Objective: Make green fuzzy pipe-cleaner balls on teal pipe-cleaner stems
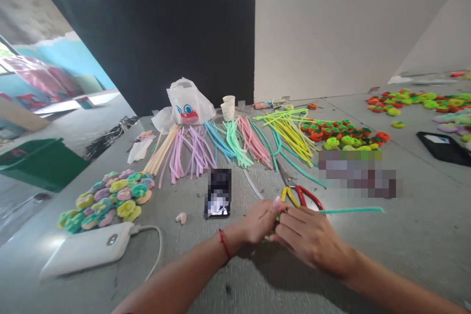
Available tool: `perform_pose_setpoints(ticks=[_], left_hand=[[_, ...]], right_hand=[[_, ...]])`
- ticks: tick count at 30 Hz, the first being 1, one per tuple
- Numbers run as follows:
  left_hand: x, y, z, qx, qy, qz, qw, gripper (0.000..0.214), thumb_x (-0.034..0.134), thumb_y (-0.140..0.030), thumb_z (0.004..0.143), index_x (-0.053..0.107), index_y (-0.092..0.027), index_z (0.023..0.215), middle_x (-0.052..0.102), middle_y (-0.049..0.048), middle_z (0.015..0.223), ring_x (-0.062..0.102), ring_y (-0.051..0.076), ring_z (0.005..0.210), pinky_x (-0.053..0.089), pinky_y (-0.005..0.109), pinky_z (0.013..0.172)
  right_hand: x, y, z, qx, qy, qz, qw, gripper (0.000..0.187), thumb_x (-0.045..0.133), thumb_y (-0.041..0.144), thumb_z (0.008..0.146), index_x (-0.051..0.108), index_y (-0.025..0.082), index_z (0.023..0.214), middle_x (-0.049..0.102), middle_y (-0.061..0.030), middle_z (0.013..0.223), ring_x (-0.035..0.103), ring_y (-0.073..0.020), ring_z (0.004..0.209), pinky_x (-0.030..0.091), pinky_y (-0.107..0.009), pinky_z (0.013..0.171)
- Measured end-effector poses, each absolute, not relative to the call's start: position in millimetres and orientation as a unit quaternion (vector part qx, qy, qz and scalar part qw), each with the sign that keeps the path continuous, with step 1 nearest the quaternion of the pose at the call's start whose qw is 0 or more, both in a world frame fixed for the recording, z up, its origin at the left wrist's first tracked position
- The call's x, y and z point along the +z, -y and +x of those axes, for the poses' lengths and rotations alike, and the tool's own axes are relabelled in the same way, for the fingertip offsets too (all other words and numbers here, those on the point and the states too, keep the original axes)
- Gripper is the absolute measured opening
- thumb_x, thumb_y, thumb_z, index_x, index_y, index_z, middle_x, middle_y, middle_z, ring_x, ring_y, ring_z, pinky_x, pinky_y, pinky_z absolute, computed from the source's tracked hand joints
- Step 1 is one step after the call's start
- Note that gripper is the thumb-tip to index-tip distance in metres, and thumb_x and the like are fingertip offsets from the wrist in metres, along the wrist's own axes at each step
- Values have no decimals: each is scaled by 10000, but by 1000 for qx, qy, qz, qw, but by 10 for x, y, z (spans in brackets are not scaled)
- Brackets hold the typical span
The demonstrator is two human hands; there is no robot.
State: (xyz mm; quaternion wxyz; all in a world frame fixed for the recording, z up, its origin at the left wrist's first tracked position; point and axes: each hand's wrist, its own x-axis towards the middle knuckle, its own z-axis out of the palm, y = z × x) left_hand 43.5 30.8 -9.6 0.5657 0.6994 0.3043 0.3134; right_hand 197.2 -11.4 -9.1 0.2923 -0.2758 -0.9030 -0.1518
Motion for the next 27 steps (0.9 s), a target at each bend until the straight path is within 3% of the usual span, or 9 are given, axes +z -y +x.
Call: perform_pose_setpoints(ticks=[3,6,10,13,17,22,27], left_hand=[[-139,-300,439,304,-247,708,588,784,183,-798,779,647,-166,751,528,34,621,488,162,596,415,267,603],[-188,-301,430,288,-243,712,592,820,98,-816,758,604,-172,712,488,21,566,447,139,517,367,245,517],[-253,-335,406,222,-243,800,501,792,3,-806,755,446,-204,491,448,28,496,426,141,507,345,256,528],[-300,-398,386,202,-195,840,465,808,-50,-791,756,436,-205,487,480,46,512,449,153,532,367,274,570],[-301,-484,380,178,-118,844,491,782,74,-817,762,480,-187,538,534,61,526,487,155,534,371,270,553],[-237,-547,449,132,-135,826,531,743,238,-866,702,497,-179,585,492,17,543,442,128,525,348,247,520],[-193,-537,460,97,-141,839,517,767,208,-820,760,577,-165,604,519,24,582,445,119,552,340,234,531]], right_hand=[[-89,45,2027,-177,882,-311,306,379,369,214,970,594,175,667,583,-48,689,506,-171,687,373,-300,639],[-89,-31,2083,-200,888,-297,288,406,337,201,978,602,187,671,595,-46,729,506,-177,733,384,-317,715],[-49,-87,2114,-222,905,-214,292,430,297,138,987,625,208,718,586,-2,697,519,-145,757,373,-309,874],[-13,-94,2130,-256,895,-181,316,396,323,116,981,626,219,748,596,22,702,520,-124,737,378,-296,884],[-8,-66,2201,-305,885,-128,328,336,380,110,965,629,252,790,646,45,770,543,-101,796,405,-260,838],[-4,19,2318,-363,870,-126,310,311,447,102,947,655,262,782,674,65,774,557,-67,788,418,-218,739],[-29,39,2307,-329,874,-145,328,317,444,110,950,637,229,728,656,36,738,576,-89,773,424,-240,736]])
